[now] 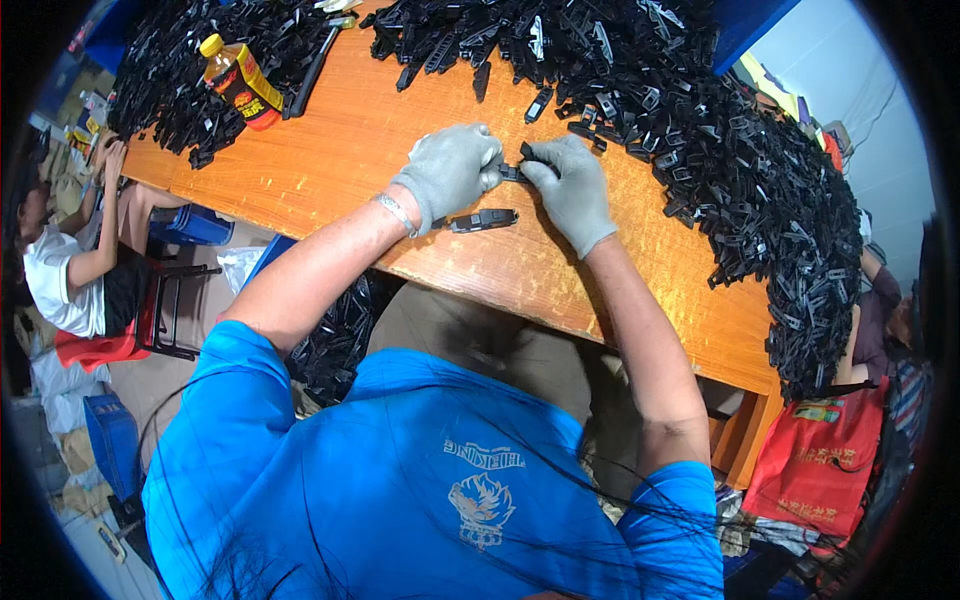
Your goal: The person assembles plastic components by hand, taking individual plastic parts from piles on the table, fitting them together, and placing the assembled pieces onto the table.
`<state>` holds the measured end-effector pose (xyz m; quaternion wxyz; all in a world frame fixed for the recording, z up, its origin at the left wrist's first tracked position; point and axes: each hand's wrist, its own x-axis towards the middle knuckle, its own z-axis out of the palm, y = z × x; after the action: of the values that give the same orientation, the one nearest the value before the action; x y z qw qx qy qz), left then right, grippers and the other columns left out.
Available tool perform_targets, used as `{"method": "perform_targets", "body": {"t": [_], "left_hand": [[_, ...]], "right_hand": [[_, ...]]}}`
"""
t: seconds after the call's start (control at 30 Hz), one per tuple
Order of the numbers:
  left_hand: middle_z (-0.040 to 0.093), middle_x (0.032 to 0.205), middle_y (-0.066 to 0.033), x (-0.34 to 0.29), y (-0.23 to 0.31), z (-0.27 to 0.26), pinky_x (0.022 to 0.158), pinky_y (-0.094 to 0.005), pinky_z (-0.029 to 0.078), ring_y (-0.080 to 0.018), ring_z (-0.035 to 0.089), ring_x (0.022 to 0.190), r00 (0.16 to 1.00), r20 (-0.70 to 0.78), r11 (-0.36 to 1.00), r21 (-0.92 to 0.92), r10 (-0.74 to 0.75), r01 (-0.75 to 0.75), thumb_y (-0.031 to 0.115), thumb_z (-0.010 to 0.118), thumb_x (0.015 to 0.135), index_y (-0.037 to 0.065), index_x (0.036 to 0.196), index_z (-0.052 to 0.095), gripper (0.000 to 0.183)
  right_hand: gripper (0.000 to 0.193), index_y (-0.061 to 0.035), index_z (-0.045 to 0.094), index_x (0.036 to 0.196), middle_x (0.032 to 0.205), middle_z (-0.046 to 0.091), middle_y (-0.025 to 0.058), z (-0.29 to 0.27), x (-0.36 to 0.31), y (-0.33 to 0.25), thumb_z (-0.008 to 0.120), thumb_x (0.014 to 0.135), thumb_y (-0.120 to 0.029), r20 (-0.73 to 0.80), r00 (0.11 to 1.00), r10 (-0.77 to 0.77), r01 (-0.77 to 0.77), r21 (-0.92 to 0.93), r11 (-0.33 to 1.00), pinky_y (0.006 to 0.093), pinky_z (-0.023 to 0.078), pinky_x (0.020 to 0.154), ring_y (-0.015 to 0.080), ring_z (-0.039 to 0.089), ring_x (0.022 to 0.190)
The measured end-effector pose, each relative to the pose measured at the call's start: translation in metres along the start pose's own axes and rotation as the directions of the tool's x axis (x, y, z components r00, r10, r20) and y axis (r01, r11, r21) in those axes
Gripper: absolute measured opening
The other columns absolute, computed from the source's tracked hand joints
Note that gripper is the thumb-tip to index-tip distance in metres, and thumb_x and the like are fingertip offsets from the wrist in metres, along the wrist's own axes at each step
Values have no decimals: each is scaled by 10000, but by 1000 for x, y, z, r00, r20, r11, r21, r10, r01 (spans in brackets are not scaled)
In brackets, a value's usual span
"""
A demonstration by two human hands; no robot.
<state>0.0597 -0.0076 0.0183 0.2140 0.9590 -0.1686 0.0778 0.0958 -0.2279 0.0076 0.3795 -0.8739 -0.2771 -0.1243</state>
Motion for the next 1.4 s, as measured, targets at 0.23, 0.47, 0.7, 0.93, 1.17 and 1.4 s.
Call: {"method": "perform_targets", "body": {"t": [0.23,0.47,0.7,0.93,1.17,1.4], "left_hand": [[722,1032,-106,3,1,-1,826,-498,571,-366,717,982,999,7,999,23,-43,43,261,814,918,128,974,766,152],[711,1018,-110,6,7,-6,824,-499,568,-370,711,990,998,13,999,4,-54,54,232,816,910,121,954,767,129],[715,961,-123,10,1,-1,819,-488,565,-362,707,947,999,47,1000,-17,15,-15,167,820,884,96,969,774,120],[746,1057,-146,48,-20,-23,972,-447,571,-345,716,1063,975,196,948,-316,106,-39,153,765,942,96,1205,768,269],[739,1168,-148,102,8,11,992,-491,559,-375,694,1147,996,-45,993,91,-73,77,273,751,969,113,1169,743,256],[723,990,-162,78,-12,10,873,-508,545,-405,688,1016,997,-29,997,-6,71,-71,188,755,919,86,966,673,139]], "right_hand": [[176,-163,816,1095,1093,678,97,-25,-4,1,795,942,-250,236,970,54,27,-327,945,471,602,823,326,731,973],[118,-124,800,971,1020,675,112,-29,12,-3,803,920,-231,316,948,-41,156,-348,924,484,597,791,350,734,916],[164,-97,783,924,997,668,130,-15,7,-13,792,938,-260,323,945,-58,166,-319,933,486,597,818,346,732,950],[238,-147,815,1068,1121,720,124,-52,16,23,742,960,-346,213,976,41,32,-329,944,480,608,851,347,746,969],[170,-72,774,1042,1122,729,182,-31,66,46,613,997,-105,250,968,20,150,-643,751,489,644,769,393,775,951],[82,-95,779,971,1063,739,198,-50,65,47,731,939,-153,289,957,9,151,-526,837,496,610,813,400,756,948]]}}
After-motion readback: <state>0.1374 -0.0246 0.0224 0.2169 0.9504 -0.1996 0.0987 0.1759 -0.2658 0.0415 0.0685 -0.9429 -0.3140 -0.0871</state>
